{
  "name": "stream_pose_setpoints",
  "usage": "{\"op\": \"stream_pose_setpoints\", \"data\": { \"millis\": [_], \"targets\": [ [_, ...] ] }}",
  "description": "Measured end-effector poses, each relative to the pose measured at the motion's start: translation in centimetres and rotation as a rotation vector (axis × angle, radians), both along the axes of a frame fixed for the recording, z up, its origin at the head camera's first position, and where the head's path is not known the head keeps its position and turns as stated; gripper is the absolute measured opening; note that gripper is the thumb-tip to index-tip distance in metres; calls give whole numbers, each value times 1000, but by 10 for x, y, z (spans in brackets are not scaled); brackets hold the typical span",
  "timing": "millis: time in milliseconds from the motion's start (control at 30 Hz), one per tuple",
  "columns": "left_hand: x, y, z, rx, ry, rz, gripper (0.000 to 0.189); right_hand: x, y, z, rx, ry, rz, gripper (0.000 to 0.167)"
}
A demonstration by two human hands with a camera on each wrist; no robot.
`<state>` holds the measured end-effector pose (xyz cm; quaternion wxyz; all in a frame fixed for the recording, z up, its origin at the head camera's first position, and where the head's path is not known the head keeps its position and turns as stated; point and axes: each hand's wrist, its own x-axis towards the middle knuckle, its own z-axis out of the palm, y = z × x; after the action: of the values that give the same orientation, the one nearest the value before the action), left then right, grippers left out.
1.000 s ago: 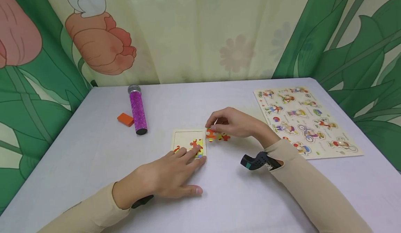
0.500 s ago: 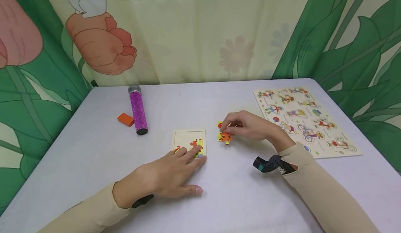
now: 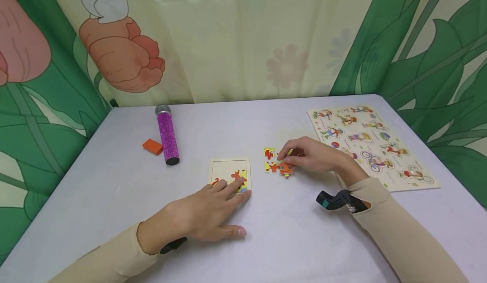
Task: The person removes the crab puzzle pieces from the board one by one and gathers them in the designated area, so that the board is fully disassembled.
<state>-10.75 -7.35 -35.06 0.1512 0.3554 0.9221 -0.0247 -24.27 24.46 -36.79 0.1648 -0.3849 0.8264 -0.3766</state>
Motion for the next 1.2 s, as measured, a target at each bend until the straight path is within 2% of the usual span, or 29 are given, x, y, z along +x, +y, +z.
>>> {"op": "stream_pose_setpoints", "data": {
  "millis": [267, 467, 633, 800, 900, 1200],
  "targets": [
    [1, -1, 1, 5, 8, 2, 86, 2, 7, -6, -3, -43, 5, 16],
    [0, 1, -1, 17, 10, -16, 87, 5, 14, -6, 15, -4, -37, 15],
    [0, 2, -1, 24, 12, -23, 86, 8, 16, -5, 6, 28, -35, 19],
    [1, -2, 0, 33, -6, -3, 85, 10, 8, -5, 19, 63, -21, 28],
    [1, -6, 1, 40, -18, 5, 84, 12, 2, -5, 40, 72, -19, 28],
    [-12, -11, 1, 69, -51, -35, 75, 18, 1, -5, 105, 128, -89, 26]
  ]
}}
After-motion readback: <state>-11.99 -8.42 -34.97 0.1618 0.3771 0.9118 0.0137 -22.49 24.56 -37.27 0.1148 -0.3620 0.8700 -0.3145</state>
